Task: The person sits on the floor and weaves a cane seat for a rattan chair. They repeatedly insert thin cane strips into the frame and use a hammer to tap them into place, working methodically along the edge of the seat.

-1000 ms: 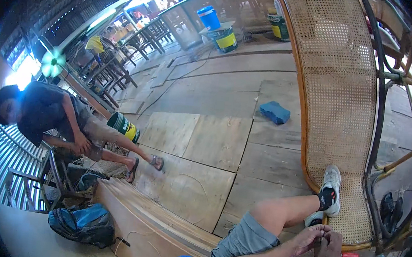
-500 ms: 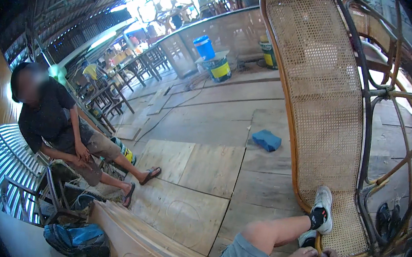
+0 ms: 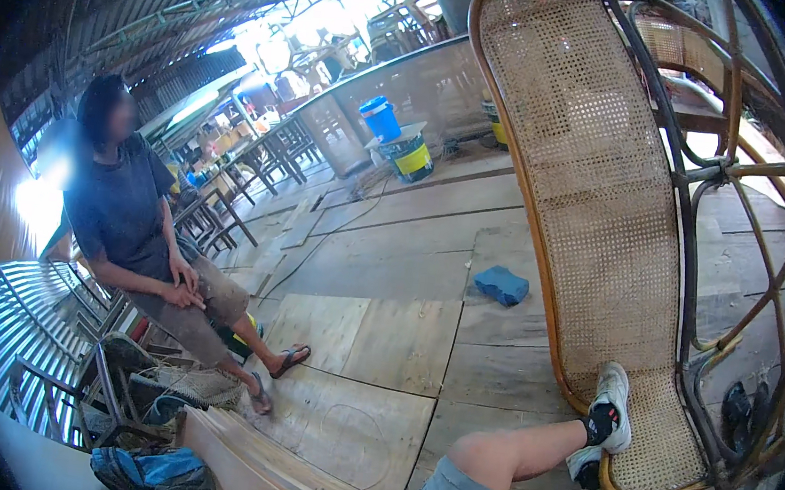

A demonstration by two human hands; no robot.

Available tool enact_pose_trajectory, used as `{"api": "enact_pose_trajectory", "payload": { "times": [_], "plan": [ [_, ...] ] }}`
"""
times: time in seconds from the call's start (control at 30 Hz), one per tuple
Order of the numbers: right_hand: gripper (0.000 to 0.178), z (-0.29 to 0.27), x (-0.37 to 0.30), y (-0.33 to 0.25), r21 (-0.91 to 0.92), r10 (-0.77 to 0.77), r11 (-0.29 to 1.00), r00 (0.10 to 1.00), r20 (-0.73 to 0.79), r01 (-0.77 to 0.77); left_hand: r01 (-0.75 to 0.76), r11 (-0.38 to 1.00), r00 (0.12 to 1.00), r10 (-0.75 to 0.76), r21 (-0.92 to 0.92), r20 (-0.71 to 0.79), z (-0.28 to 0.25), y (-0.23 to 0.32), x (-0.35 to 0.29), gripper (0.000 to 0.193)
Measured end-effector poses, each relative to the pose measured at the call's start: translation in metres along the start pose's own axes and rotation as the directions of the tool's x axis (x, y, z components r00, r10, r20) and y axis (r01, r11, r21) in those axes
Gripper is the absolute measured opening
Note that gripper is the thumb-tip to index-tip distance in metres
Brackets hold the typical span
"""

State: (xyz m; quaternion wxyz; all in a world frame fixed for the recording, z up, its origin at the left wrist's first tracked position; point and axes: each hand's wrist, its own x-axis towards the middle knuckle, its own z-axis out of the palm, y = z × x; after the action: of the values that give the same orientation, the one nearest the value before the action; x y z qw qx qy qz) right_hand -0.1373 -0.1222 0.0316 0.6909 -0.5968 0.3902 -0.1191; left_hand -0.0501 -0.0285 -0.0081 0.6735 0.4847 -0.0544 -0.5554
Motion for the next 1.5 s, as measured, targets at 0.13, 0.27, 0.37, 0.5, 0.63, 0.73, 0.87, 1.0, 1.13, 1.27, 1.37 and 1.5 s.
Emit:
{"api": "enact_pose_trajectory", "payload": {
  "times": [0.13, 0.27, 0.37, 0.5, 0.63, 0.73, 0.87, 1.0, 1.13, 1.27, 1.37, 1.5],
  "plan": [
    [0.011, -0.002, -0.008, 0.002, 0.210, 0.120, 0.971, 0.993, 0.001, -0.117, -0.260, 0.956, 0.966, 0.259, 0.138, 0.030, -0.017, -0.028, 0.018, 0.026],
    [0.011, -0.007, -0.004, 0.002, 0.354, 0.205, 0.913, 0.978, 0.030, -0.202, -0.109, 0.973, 0.989, 0.086, 0.202, 0.117, -0.033, -0.031, 0.022, 0.023],
    [0.012, -0.013, 0.001, 0.006, 0.379, 0.220, 0.896, 0.972, 0.077, -0.233, -0.097, 0.980, 0.991, 0.078, 0.171, 0.113, -0.038, -0.042, 0.022, 0.027],
    [0.014, -0.016, 0.005, 0.011, 0.382, 0.260, 0.872, 0.951, 0.170, -0.307, -0.125, 0.981, 0.978, 0.097, 0.146, 0.183, -0.028, -0.031, 0.008, 0.024],
    [0.015, -0.015, 0.007, 0.027, 0.296, 0.382, 0.832, 0.871, 0.309, -0.469, -0.099, 0.989, 0.989, 0.086, 0.109, 0.122, -0.022, -0.024, 0.002, 0.021],
    [0.012, -0.004, 0.002, 0.019, 0.540, 0.159, 0.775, 0.929, 0.335, -0.327, -0.195, 0.975, 0.979, 0.188, 0.106, 0.077, -0.020, -0.020, -0.001, 0.019],
    [0.009, 0.008, 0.001, 0.004, 0.672, 0.159, 0.662, 0.938, 0.308, -0.333, -0.057, 0.993, 0.998, 0.054, 0.101, 0.039, -0.016, 0.023, -0.019, 0.014],
    [0.020, 0.002, 0.002, -0.024, 0.708, 0.170, 0.595, 0.921, 0.351, -0.380, -0.089, 0.989, 0.994, 0.079, -0.117, -0.082, 0.000, 0.042, -0.021, 0.011],
    [0.016, -0.012, 0.003, -0.022, 0.739, 0.145, 0.573, 0.931, 0.334, -0.354, -0.033, 0.999, 0.997, 0.031, -0.029, -0.067, 0.008, 0.032, -0.011, 0.012],
    [0.013, 0.005, 0.003, -0.024, 0.657, 0.243, 0.643, 0.918, 0.313, -0.394, 0.023, 0.997, 0.980, -0.007, 0.079, -0.197, 0.004, 0.042, -0.020, 0.017],
    [0.008, 0.009, -0.001, -0.011, 0.587, 0.225, 0.747, 0.950, 0.217, -0.311, -0.071, 0.973, 0.990, 0.096, 0.219, -0.104, -0.014, 0.008, -0.011, 0.022],
    [0.009, -0.003, 0.003, 0.035, 0.581, 0.187, 0.784, 0.976, 0.112, -0.217, -0.104, 0.990, 0.992, 0.097, 0.100, 0.080, -0.019, -0.012, 0.011, 0.014]
  ]
}}
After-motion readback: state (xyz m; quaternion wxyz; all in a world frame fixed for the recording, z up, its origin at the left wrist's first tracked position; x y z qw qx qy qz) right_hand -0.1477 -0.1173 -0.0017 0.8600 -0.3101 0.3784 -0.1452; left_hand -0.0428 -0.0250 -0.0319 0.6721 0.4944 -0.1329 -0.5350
